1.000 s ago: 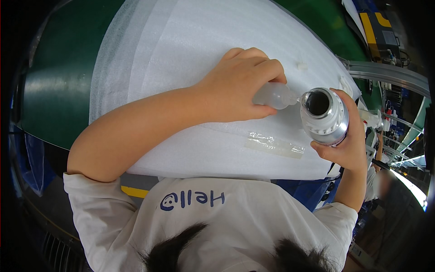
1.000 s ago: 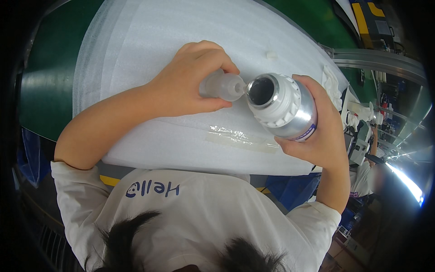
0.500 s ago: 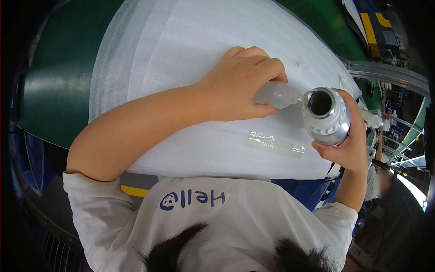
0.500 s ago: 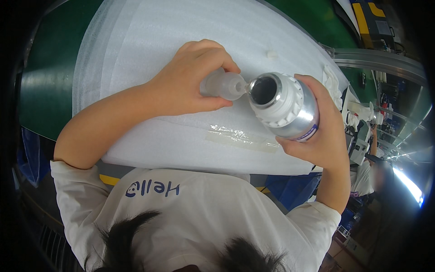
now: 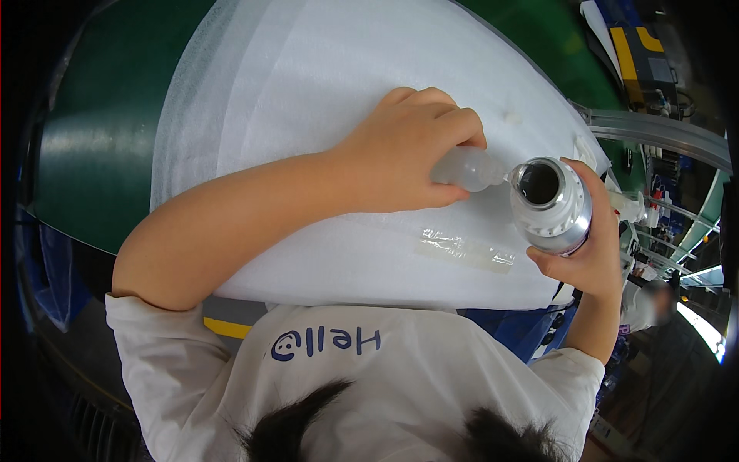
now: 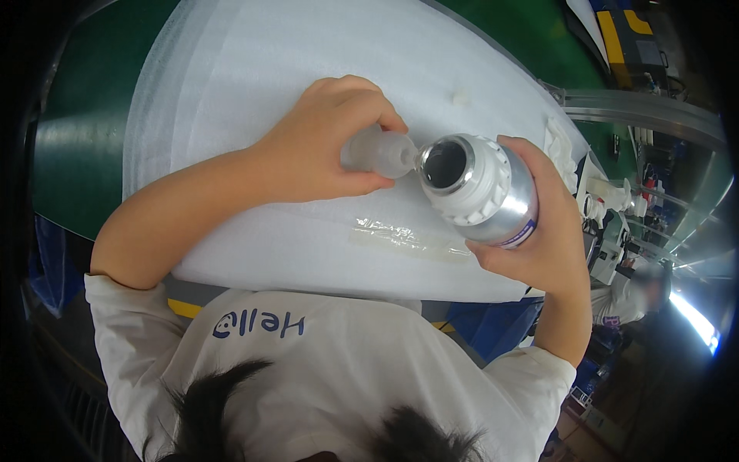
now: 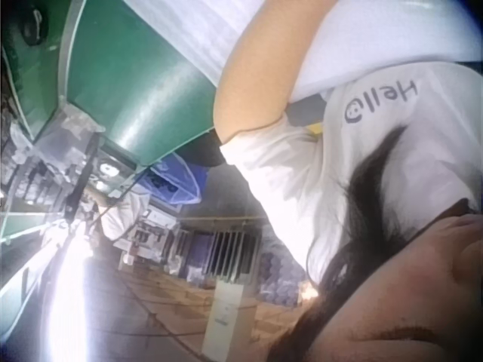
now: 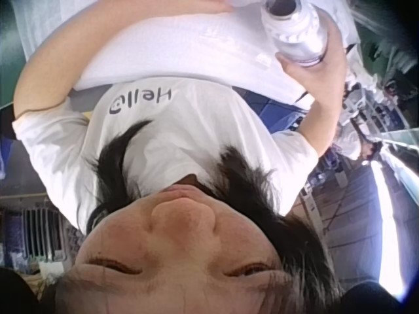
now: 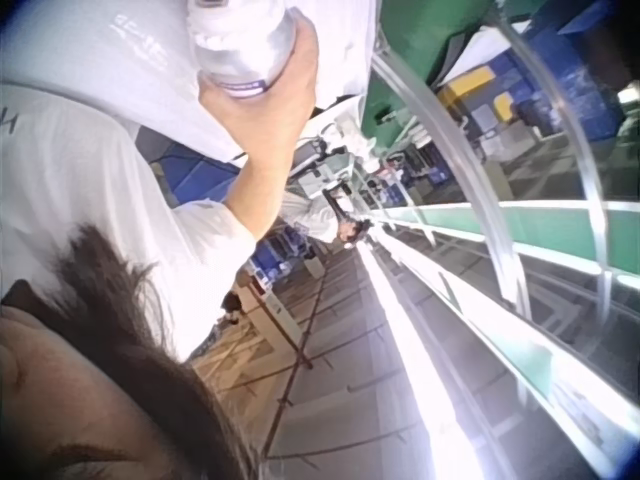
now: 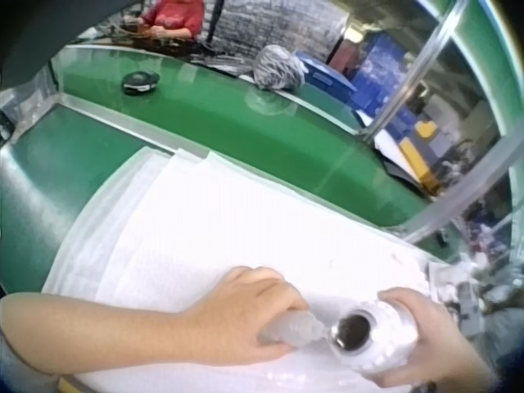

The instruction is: Refilling a small plastic squeeze bottle with liquid from a larger metal container and capping the bottles in an assembly line environment.

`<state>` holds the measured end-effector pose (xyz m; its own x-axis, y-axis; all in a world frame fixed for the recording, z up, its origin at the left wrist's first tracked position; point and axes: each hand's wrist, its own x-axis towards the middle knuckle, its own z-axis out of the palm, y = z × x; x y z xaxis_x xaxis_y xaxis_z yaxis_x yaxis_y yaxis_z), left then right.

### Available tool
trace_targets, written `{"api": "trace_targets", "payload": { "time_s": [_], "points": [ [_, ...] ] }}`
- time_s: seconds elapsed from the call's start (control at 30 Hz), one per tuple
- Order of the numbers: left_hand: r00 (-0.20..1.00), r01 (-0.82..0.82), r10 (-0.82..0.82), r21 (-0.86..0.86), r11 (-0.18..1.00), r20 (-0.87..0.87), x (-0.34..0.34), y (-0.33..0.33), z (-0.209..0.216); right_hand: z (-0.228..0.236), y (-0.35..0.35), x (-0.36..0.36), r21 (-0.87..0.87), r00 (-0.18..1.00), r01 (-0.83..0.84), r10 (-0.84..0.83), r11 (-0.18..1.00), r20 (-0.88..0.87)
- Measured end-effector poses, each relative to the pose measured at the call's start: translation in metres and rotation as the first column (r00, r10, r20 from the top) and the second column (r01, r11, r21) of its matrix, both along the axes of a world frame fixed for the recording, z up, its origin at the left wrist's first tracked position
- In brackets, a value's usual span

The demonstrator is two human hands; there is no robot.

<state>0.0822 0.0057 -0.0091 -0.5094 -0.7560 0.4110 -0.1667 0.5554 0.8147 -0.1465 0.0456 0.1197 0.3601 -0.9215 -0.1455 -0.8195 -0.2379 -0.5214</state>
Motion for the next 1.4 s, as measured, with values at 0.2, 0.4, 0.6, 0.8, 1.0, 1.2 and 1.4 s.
{"api": "trace_targets", "payload": {
  "time_s": [0.2,0.4,0.6,0.8,1.0,1.2,1.4],
  "points": [
    [1.0,-0.016,0.017,-0.03,0.999,0.026,-0.0009,0.0021,0.002,0.0023,-0.0005,-0.0012,0.016,0.999,-0.013,0.014,1.0,-0.038],
    [0.999,-0.017,0.018,-0.03,0.999,0.042,-0.0012,0.002,0.002,0.0036,-0.0014,-0.0039,-0.01,0.996,-0.035,0.034,0.999,-0.077],
    [0.999,-0.01,0.011,-0.016,1.0,0.038,-0.0001,0.0019,0.0029,0.0036,-0.002,-0.0027,-0.009,0.997,-0.036,0.035,0.999,-0.064],
    [1.0,-0.012,0.012,-0.017,1.0,0.025,-0.0006,0.0023,0.0023,0.0041,-0.0015,-0.0033,-0.011,0.998,-0.036,0.035,0.999,-0.054],
    [0.999,-0.011,0.012,-0.014,1.0,0.034,-0.0014,0.0019,0.0029,0.0045,-0.0017,-0.0026,-0.035,0.999,-0.022,0.021,0.999,-0.033],
    [0.999,-0.017,0.018,-0.022,1.0,0.037,-0.0011,0.002,0.0024,0.0053,-0.0019,-0.001,-0.045,0.998,-0.024,0.022,0.999,-0.054],
    [1.0,-0.009,0.009,-0.023,1.0,0.026,-0.0011,0.0008,0.001,0.0047,-0.0025,-0.0029,-0.038,0.998,-0.033,0.031,0.999,-0.057]
  ]
}}
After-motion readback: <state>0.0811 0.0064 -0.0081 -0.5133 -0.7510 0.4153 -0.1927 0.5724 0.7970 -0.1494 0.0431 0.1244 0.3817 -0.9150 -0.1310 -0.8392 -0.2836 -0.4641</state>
